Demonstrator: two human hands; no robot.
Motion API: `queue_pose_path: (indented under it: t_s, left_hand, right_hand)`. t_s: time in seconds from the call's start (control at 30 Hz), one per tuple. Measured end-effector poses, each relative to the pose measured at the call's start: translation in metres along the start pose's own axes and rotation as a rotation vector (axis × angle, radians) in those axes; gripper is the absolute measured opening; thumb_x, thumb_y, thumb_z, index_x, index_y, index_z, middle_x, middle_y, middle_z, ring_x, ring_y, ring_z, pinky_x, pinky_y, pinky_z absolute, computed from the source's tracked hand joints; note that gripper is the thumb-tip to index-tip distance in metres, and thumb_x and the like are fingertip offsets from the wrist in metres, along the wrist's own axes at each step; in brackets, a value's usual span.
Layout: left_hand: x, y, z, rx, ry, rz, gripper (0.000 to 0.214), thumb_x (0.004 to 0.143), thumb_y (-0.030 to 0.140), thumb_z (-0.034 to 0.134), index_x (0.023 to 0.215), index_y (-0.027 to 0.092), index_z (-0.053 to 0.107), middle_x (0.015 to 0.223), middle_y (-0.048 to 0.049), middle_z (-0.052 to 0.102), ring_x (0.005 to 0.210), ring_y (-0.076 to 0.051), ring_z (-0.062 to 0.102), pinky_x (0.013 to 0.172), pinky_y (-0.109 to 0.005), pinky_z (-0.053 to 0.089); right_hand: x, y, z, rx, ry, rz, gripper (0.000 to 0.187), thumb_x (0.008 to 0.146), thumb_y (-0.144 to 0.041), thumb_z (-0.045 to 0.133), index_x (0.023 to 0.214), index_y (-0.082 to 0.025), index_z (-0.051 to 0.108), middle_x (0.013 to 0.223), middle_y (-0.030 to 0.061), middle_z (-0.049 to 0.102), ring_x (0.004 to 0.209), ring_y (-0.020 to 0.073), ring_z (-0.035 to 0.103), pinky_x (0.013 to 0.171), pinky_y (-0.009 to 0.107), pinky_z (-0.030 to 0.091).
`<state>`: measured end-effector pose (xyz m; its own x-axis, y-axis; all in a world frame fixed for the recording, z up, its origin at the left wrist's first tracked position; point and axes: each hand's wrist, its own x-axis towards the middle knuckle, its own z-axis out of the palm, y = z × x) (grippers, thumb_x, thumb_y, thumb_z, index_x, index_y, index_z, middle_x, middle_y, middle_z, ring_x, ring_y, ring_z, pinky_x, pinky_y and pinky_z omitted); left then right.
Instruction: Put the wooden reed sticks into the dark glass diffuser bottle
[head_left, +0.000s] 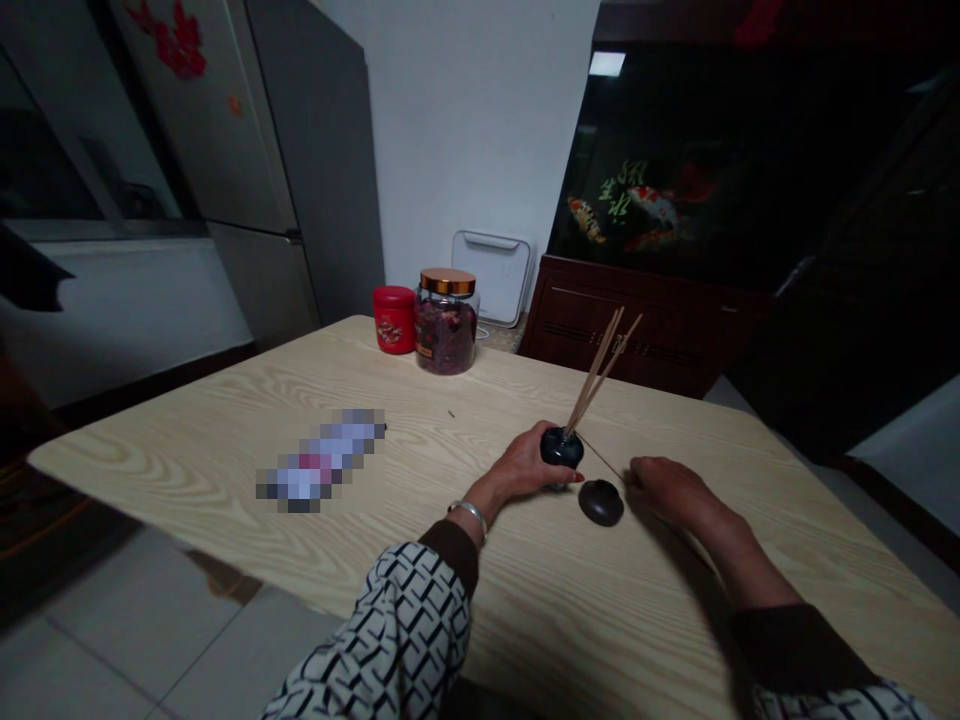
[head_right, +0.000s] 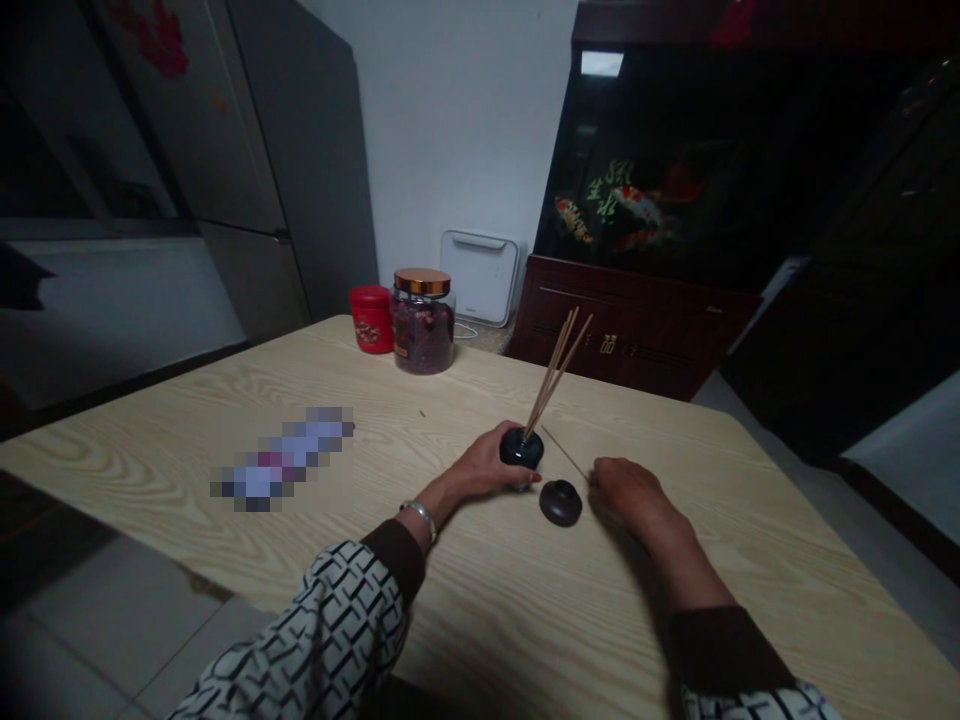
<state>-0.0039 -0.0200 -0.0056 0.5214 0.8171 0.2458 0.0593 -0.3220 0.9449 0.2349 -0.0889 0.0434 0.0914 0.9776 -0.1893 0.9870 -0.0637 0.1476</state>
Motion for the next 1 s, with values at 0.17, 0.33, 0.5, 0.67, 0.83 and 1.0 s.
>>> queue_pose_path:
  t_s: [0.17, 0.33, 0.5, 0.67, 0.83, 1.0]
  left_hand:
    - [0.0, 0.0, 0.001, -0.022, 0.003, 0.001, 0.071, 0.056, 0.04, 0.09, 0.116, 0.016, 0.059, 0.1, -0.0064, 0.065, 0.088, -0.019, 0.06, 0.076, -0.03, 0.048]
    - [-0.001, 0.002, 0.0, -0.026, -0.007, -0.005, 0.072, 0.056, 0.04, 0.09, 0.117, 0.016, 0.059, 0.101, -0.0073, 0.066, 0.088, -0.019, 0.06, 0.075, -0.03, 0.048]
    - [-0.001, 0.003, -0.001, 0.0, -0.003, -0.007, 0.074, 0.056, 0.044, 0.09, 0.117, 0.016, 0.06, 0.102, -0.0074, 0.067, 0.092, -0.021, 0.061, 0.079, -0.032, 0.049]
    - [-0.001, 0.002, -0.001, 0.004, -0.006, -0.013, 0.076, 0.055, 0.043, 0.09, 0.119, 0.017, 0.059, 0.103, -0.0068, 0.067, 0.094, -0.021, 0.062, 0.081, -0.032, 0.05]
    - [0.0, 0.003, -0.001, -0.008, -0.011, -0.026, 0.076, 0.055, 0.041, 0.091, 0.12, 0.017, 0.059, 0.103, -0.0071, 0.067, 0.092, -0.02, 0.062, 0.08, -0.032, 0.05]
    - [0.0, 0.002, 0.0, -0.007, -0.004, -0.025, 0.074, 0.055, 0.041, 0.091, 0.118, 0.018, 0.059, 0.102, -0.0067, 0.067, 0.091, -0.019, 0.061, 0.08, -0.032, 0.05]
  right_hand:
    - [0.014, -0.004, -0.001, -0.001, -0.04, 0.002, 0.025, 0.076, -0.022, 0.059, 0.093, -0.012, 0.074, 0.097, 0.0232, 0.072, 0.089, 0.0325, 0.07, 0.066, 0.034, 0.041]
    - [0.018, 0.002, 0.001, 0.004, -0.03, 0.012, 0.025, 0.074, -0.027, 0.063, 0.091, -0.014, 0.074, 0.099, 0.0209, 0.073, 0.088, 0.0315, 0.07, 0.064, 0.033, 0.042]
    - [0.018, 0.027, 0.003, 0.376, 0.095, -0.033, 0.016, 0.074, -0.031, 0.059, 0.072, -0.018, 0.068, 0.078, 0.0091, 0.072, 0.07, 0.021, 0.064, 0.06, 0.03, 0.041]
    - [0.01, 0.036, -0.02, 1.172, 0.448, -0.006, 0.019, 0.07, -0.036, 0.069, 0.075, -0.018, 0.066, 0.072, 0.0039, 0.069, 0.061, 0.0141, 0.06, 0.055, 0.024, 0.044]
    - [-0.003, 0.0, -0.056, 1.708, 0.812, -0.022, 0.034, 0.061, -0.03, 0.083, 0.091, -0.019, 0.07, 0.079, 0.0025, 0.071, 0.062, 0.0107, 0.062, 0.049, 0.018, 0.044]
    - [-0.005, -0.037, -0.076, 1.747, 1.033, -0.174, 0.028, 0.065, -0.026, 0.083, 0.089, -0.018, 0.069, 0.08, 0.0024, 0.072, 0.067, 0.0119, 0.066, 0.05, 0.018, 0.047]
